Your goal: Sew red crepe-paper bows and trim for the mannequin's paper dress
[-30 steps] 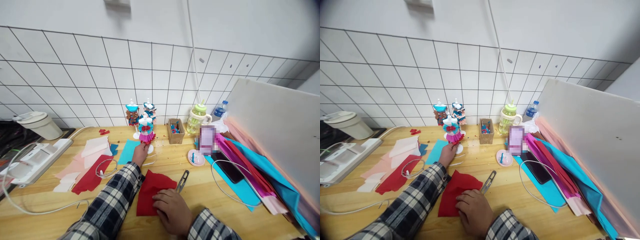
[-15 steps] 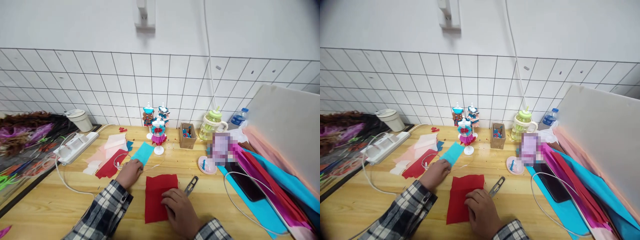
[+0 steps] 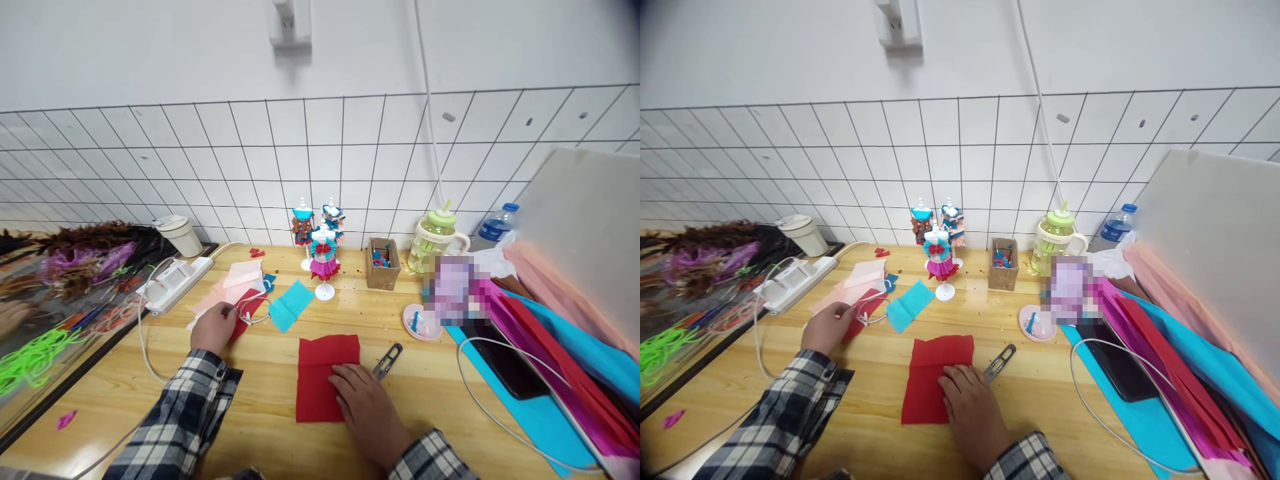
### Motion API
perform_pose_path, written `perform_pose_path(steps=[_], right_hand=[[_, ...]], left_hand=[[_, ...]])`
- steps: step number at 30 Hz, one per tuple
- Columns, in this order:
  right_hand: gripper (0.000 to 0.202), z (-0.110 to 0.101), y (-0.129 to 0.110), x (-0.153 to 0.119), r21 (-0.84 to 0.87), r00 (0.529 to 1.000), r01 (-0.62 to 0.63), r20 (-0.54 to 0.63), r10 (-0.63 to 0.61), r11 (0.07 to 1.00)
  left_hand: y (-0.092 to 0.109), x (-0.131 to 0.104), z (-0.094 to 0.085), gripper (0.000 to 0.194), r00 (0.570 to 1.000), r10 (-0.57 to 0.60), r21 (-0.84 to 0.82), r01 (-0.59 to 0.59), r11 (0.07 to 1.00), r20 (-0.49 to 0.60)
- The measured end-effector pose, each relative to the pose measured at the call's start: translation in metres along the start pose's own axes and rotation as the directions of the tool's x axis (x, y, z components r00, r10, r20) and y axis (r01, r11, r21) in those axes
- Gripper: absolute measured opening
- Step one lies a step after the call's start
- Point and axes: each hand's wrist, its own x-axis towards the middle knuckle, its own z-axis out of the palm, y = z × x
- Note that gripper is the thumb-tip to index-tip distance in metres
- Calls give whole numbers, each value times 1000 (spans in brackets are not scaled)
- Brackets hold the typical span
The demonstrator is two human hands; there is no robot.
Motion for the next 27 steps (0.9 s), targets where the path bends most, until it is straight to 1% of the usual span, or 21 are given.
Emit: perform_pose_path(steps=[2, 3, 4, 5, 6, 7, 8, 9, 10, 11, 12, 14, 15, 17, 18, 19, 21, 23, 25, 27], right_hand=[[50, -8, 11, -2, -42, 997, 9, -75, -12, 999], [57, -13, 19, -4, -74, 993, 0, -119, -9, 997], [61, -20, 30, -7, -104, 985, -47, -168, 29, 993], [63, -26, 40, -10, -133, 977, -111, -197, 83, 985], [67, -32, 51, -13, -170, 980, -138, -168, 110, 976], [70, -38, 61, -17, -217, 984, -141, -135, 113, 966], [68, -42, 70, -19, -267, 989, -128, -106, 103, 955], [63, -44, 76, -22, -309, 992, -117, -85, 95, 944], [58, -46, 81, -23, -340, 994, -104, -69, 85, 935], [53, -47, 83, -25, -362, 995, -92, -59, 75, 928], [48, -48, 84, -26, -374, 996, -85, -56, 69, 924], [38, -49, 82, -27, -382, 995, -93, -57, 77, 920], [34, -50, 81, -29, -381, 993, -114, -59, 99, 917], [26, -53, 76, -32, -344, 981, -196, -72, 182, 918], [22, -55, 74, -34, -295, 968, -251, -89, 235, 922], [19, -55, 71, -34, -222, 951, -307, -114, 288, 925], [17, -55, 63, -32, -15, 903, -406, -162, 398, 914], [19, -52, 55, -21, 206, 854, -463, -155, 496, 862], [21, -46, 49, -1, 390, 833, -472, -97, 545, 791], [34, -37, 45, 22, 545, 833, -424, -77, 548, 723]], left_hand=[[-3, -3, -6, 38, 999, 42, 62, -41, 997, -14], [-3, -7, -11, 42, 996, 78, 94, -74, 993, -41], [-1, -12, -17, 46, 984, 145, 160, -127, 979, -107], [3, -19, -24, 49, 961, 218, 221, -178, 959, -170], [9, -28, -30, 50, 936, 283, 240, -232, 943, -207], [18, -37, -36, 49, 912, 340, 220, -292, 931, -229], [29, -47, -39, 45, 886, 403, 158, -375, 914, -228], [41, -57, -40, 40, 856, 475, 54, -475, 879, -204], [55, -67, -37, 37, 818, 551, -78, -568, 820, -163], [70, -76, -31, 35, 771, 629, -193, -636, 748, -99], [84, -84, -22, 33, 725, 688, -269, -667, 695, -21], [108, -94, 2, 35, 655, 747, -331, -684, 650, 115], [117, -96, 15, 37, 653, 744, -320, -681, 659, 141], [127, -95, 37, 46, 706, 691, -261, -645, 718, 154], [130, -93, 45, 48, 729, 667, -255, -622, 740, 157], [131, -90, 51, 41, 722, 667, -275, -614, 740, 181], [131, -86, 57, 24, 695, 686, -367, -593, 716, 216], [131, -85, 57, 17, 675, 706, -501, -544, 673, 215], [131, -88, 56, 14, 684, 700, -627, -456, 631, 207], [132, -91, 54, 14, 705, 675, -710, -359, 606, 220]])
